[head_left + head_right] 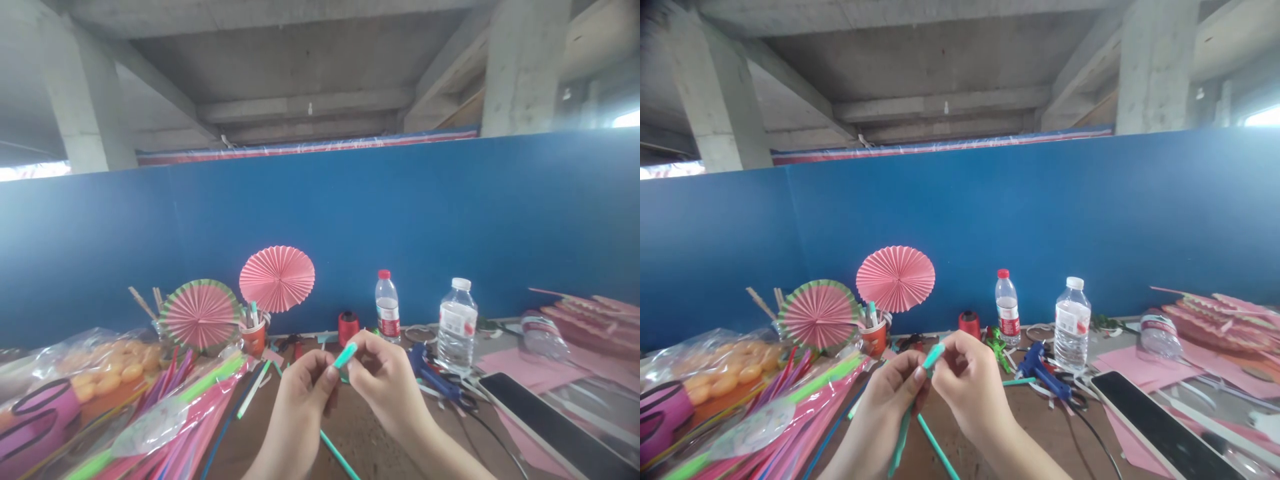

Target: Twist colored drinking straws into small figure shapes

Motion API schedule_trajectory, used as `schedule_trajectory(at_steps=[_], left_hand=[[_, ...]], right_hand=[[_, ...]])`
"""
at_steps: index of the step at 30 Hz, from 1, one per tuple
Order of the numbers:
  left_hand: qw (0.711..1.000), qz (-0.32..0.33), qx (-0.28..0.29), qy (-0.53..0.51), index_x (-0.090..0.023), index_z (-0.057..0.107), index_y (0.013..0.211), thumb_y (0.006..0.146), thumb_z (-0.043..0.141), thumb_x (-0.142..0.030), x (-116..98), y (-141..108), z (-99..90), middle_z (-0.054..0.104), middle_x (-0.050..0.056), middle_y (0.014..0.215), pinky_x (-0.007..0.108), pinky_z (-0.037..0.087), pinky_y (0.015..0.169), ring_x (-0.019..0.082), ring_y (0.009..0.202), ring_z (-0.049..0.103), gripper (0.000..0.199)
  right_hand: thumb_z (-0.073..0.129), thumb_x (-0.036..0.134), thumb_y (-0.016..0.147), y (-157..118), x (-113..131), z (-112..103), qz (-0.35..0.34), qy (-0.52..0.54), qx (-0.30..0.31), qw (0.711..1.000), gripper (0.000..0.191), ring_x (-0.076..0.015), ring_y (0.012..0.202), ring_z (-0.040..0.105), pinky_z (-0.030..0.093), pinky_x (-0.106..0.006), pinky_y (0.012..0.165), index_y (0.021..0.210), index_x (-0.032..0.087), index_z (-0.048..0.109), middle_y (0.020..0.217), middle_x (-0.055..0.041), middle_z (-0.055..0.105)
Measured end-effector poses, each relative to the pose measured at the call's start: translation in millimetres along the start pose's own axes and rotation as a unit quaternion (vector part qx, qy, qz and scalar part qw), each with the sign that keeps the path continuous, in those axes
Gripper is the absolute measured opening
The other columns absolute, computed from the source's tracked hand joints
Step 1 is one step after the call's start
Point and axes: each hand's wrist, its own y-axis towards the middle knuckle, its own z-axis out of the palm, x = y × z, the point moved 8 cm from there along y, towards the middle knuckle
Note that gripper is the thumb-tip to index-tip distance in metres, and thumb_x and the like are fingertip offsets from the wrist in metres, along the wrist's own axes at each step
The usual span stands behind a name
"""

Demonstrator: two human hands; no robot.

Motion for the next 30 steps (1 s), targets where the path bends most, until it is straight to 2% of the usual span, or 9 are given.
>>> schedule_trajectory(at_steps=[5,9,13,18,23,27,30], left_hand=[[0.998,-0.021,-0.022,-0.052,-0.015,0.053,0.065,0.067,0.063,-0.037,-3.4,-2.8,-3.9,0.045,-0.004,0.051,0.016,0.027,0.043,0.006,0.044,0.037,0.024],[0.991,-0.081,0.017,-0.101,-0.013,0.054,0.065,0.067,0.063,-0.034,7.5,-2.8,1.3,0.046,-0.003,0.054,0.015,0.026,0.043,0.004,0.044,0.038,0.023],[0.989,-0.098,0.039,-0.108,-0.013,0.054,0.065,0.069,0.063,-0.034,13.9,-2.3,3.8,0.046,-0.004,0.053,0.015,0.026,0.043,0.004,0.043,0.039,0.022],[0.989,-0.091,0.045,-0.107,-0.014,0.054,0.07,0.072,0.06,-0.032,16.9,0.0,2.2,0.048,-0.004,0.054,0.015,0.029,0.045,0.004,0.044,0.04,0.019],[0.991,-0.051,0.072,-0.101,-0.014,0.053,0.071,0.073,0.059,-0.029,12.0,1.6,7.7,0.049,-0.003,0.054,0.017,0.035,0.047,0.006,0.047,0.043,0.017],[0.996,-0.013,0.025,-0.084,-0.016,0.054,0.077,0.068,0.064,-0.026,3.4,2.6,5.2,0.05,-0.003,0.056,0.018,0.039,0.046,0.008,0.048,0.047,0.016],[0.998,0.001,-0.001,-0.055,-0.015,0.054,0.073,0.067,0.064,-0.023,-2.4,2.3,1.7,0.052,-0.003,0.059,0.019,0.04,0.047,0.008,0.048,0.049,0.014]], right_hand=[[0.053,0.015,0.067,1.8,-5.8,0.7,0.016,0.059,-0.007,0.998,0.005,-0.0083,0.047,0.042,0.033,-0.02,0.044,0.063,0.017,0.055,0.055,0.003,0.052],[0.056,0.022,0.07,3.4,-9.0,7.7,0.053,0.138,0.032,0.989,0.007,-0.0081,0.047,0.045,0.035,-0.019,0.043,0.067,0.016,0.058,0.057,0.0022,0.054],[0.06,0.023,0.068,5.0,-7.4,13.3,0.04,0.169,0.075,0.982,0.009,-0.0104,0.053,0.052,0.041,-0.02,0.05,0.065,0.015,0.057,0.059,0.0017,0.056],[0.057,0.022,0.071,2.9,-6.3,7.0,0.024,0.115,0.045,0.992,0.006,-0.0115,0.056,0.055,0.044,-0.022,0.054,0.069,0.016,0.057,0.064,0.0007,0.059],[0.053,0.017,0.071,-2.5,1.2,2.6,-0.003,0.014,0.018,1.0,0.004,-0.0112,0.054,0.054,0.043,-0.021,0.051,0.067,0.017,0.054,0.061,0.0017,0.056],[0.048,0.015,0.072,-3.9,0.2,6.1,0.013,0.006,0.031,0.999,0.006,-0.0099,0.049,0.051,0.042,-0.02,0.047,0.067,0.017,0.05,0.06,0.0028,0.052],[0.047,0.014,0.072,-2.7,1.3,7.6,0.013,0.0,0.032,0.999,0.008,-0.0096,0.05,0.051,0.042,-0.02,0.048,0.066,0.017,0.049,0.058,0.0035,0.05]])
